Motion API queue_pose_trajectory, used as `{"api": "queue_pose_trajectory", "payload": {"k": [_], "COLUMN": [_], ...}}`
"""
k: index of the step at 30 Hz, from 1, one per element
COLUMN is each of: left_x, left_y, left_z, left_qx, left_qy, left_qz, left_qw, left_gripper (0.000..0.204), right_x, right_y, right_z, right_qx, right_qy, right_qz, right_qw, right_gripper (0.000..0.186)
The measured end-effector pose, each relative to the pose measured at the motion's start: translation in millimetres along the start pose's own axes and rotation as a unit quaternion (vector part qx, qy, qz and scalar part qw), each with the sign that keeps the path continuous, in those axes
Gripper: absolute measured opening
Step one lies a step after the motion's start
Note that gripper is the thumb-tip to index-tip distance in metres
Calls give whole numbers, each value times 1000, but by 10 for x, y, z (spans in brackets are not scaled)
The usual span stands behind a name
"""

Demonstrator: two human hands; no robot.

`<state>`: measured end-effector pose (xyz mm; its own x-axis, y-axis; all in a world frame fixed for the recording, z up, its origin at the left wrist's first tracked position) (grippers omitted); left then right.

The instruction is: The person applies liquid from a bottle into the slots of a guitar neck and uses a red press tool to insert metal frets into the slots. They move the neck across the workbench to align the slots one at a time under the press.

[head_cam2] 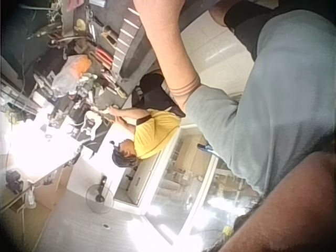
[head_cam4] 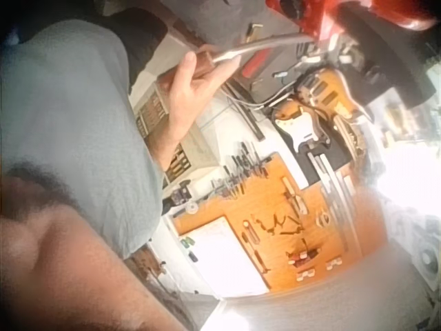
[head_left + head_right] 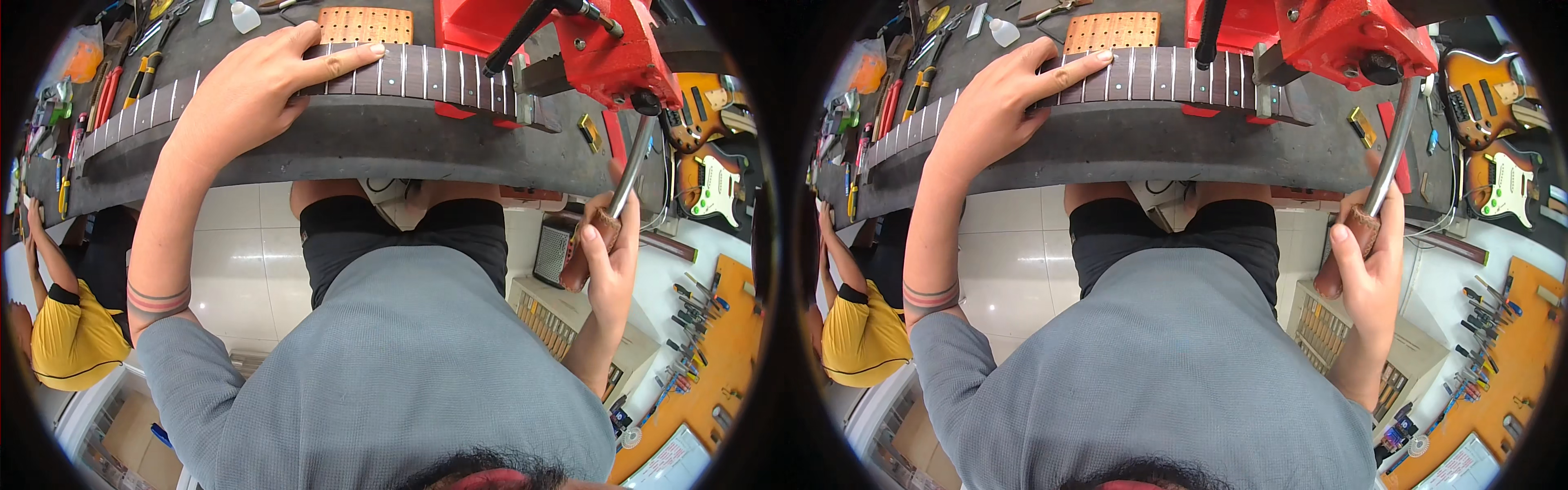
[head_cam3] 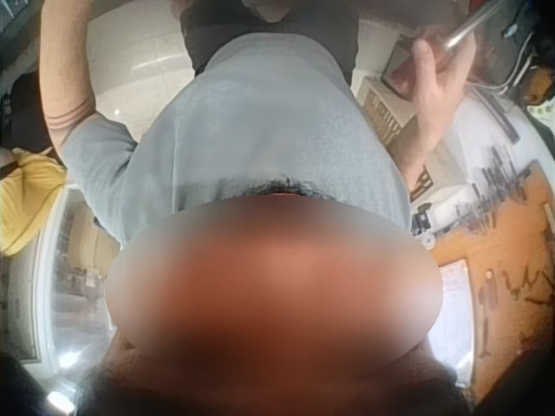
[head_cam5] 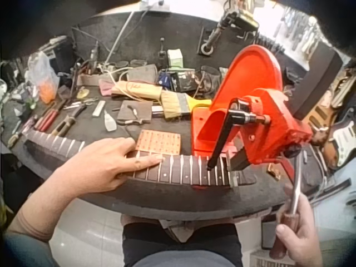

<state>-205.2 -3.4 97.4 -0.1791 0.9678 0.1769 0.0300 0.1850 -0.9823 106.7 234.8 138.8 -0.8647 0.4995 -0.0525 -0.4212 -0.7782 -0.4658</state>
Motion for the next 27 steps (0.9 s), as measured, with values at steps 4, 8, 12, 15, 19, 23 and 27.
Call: {"api": "queue_pose_trajectory", "payload": {"k": [4,8,12,15,19,23,27], "left_x": [12,36,33,50,68,82,80], "left_y": [8,-20,-81,-81,-62,-67,-43], "left_z": [5,-5,-36,-24,-14,1,12], "left_qx": [-6,-20,-26,-39,-53,-69,-69], "left_qy": [2,7,0,-5,-14,-32,-39], "left_qz": [0,-7,-12,-22,-11,-9,5], "left_qw": [1000,1000,1000,999,998,997,997], "left_gripper": [101,99,95,92,89,88,89], "right_x": [38,116,193,226,251,284,322], "right_y": [83,114,150,154,179,204,219], "right_z": [-101,-191,-176,-228,-225,-296,-334], "right_qx": [67,80,62,69,75,78,89], "right_qy": [61,107,129,87,80,31,-8], "right_qz": [-59,-118,-123,-149,-159,-178,-162], "right_qw": [994,984,982,983,981,980,983], "right_gripper": [34,12,26,29,30,26,24]}}
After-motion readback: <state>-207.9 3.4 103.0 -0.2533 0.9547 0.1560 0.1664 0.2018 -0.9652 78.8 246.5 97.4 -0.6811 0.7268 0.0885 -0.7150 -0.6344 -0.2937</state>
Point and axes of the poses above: each hand's wrist, its own x-axis towards the middle knuckle, its own y-axis out of the palm, z = x × y, the point moved 9 cm from there along x, towards the middle knuckle, and after that the axes turned 7 degrees about z, right-handed, at the moved point
